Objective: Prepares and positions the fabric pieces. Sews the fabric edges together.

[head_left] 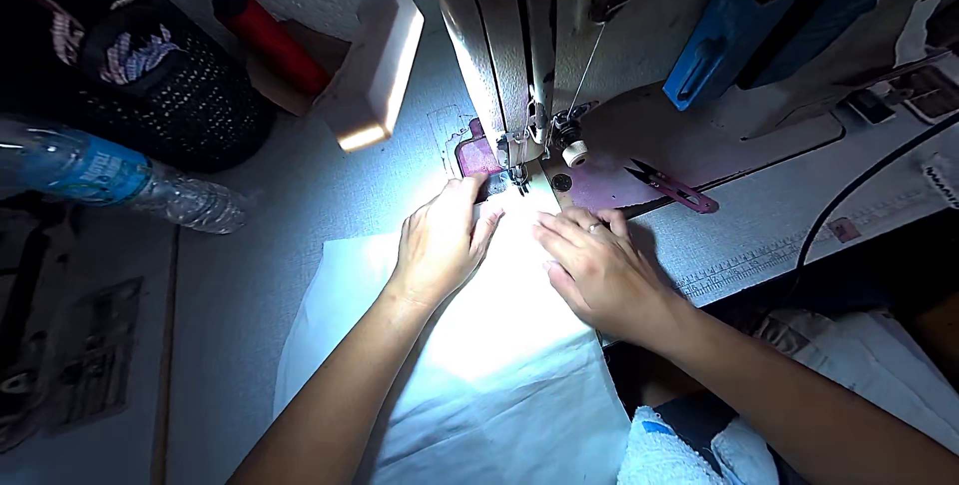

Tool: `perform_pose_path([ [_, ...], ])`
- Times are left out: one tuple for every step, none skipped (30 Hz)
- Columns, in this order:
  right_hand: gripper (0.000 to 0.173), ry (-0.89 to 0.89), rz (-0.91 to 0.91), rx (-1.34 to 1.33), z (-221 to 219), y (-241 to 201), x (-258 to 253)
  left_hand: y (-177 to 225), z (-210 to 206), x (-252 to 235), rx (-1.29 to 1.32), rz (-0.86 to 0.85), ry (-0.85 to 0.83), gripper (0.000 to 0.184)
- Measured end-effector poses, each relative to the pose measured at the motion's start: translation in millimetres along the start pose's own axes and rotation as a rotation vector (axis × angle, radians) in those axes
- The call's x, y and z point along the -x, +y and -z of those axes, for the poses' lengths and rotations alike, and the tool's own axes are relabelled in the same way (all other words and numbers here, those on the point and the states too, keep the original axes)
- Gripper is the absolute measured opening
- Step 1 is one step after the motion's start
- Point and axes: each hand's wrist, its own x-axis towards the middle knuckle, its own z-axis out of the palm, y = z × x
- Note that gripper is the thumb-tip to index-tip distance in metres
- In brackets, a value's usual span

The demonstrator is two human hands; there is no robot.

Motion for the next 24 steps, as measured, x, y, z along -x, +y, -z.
perform_pose_path([
  [0.04,0.035,-0.018,-0.06,4,-5,12,0,2,3,0.014,0.045,-0.003,0.05],
  [0.037,0.09,-0.07,-0.134,8,-11,27,-2,3,6,0.024,0.071,-0.007,0.048],
  [0.033,0.152,-0.143,-0.214,11,-17,42,-5,2,8,0.031,0.079,-0.017,0.047],
  [0.031,0.2,-0.23,-0.273,15,-23,57,-7,1,9,0.039,0.077,-0.027,0.046],
  [0.03,0.225,-0.322,-0.301,18,-28,72,-9,0,9,0.048,0.069,-0.029,0.045],
  [0.031,0.221,-0.409,-0.314,20,-33,86,-11,-1,9,0.061,0.054,-0.02,0.043],
  [0.034,0.179,-0.489,-0.313,21,-38,99,-12,-2,9,0.069,0.039,-0.009,0.042],
  [0.041,0.103,-0.553,-0.312,21,-41,111,-14,-2,9,0.077,0.028,-0.003,0.041],
  [0.049,0.0,-0.596,-0.319,19,-44,121,-14,-2,9,0.077,0.023,-0.004,0.04],
  [0.058,-0.124,-0.622,-0.365,17,-46,128,-14,-1,10,0.071,0.022,-0.01,0.039],
  [0.065,-0.251,-0.636,-0.471,15,-47,133,-13,0,10,0.061,0.023,-0.017,0.039],
  [0.066,-0.324,-0.633,-0.631,12,-46,136,-12,1,10,0.045,0.024,-0.023,0.041],
  [0.061,-0.33,-0.623,-0.818,6,-45,139,-10,2,9,0.018,0.021,-0.024,0.043],
  [0.051,-0.266,-0.613,-1.003,0,-47,142,-8,3,9,-0.021,0.016,-0.021,0.045],
  [0.038,-0.179,-0.598,-1.161,-4,-50,143,-3,6,9,-0.067,0.016,-0.024,0.047],
  [0.026,-0.107,-0.576,-1.263,-6,-55,144,4,11,12,-0.107,0.007,-0.015,0.045],
  [0.021,-0.072,-0.546,-1.304,-5,-59,144,16,16,17,-0.123,-0.009,0.015,0.039],
  [0.018,-0.059,-0.514,-1.304,-4,-62,145,32,21,25,-0.113,-0.019,0.056,0.032],
  [0.017,-0.059,-0.49,-1.287,-3,-64,145,50,23,36,-0.079,-0.012,0.088,0.027],
  [0.016,-0.067,-0.48,-1.271,-2,-66,145,69,23,50,-0.028,0.025,0.084,0.026],
  [0.015,-0.075,-0.479,-1.267,-2,-66,144,89,20,63,0.019,0.076,0.05,0.03],
  [0.014,-0.076,-0.475,-1.266,-2,-67,142,106,16,75,0.043,0.121,-0.006,0.037],
  [0.014,-0.067,-0.46,-1.251,-1,-69,141,118,11,84,0.04,0.147,-0.043,0.045],
  [0.014,-0.048,-0.427,-1.207,1,-71,140,126,7,90,0.025,0.165,-0.061,0.048],
])
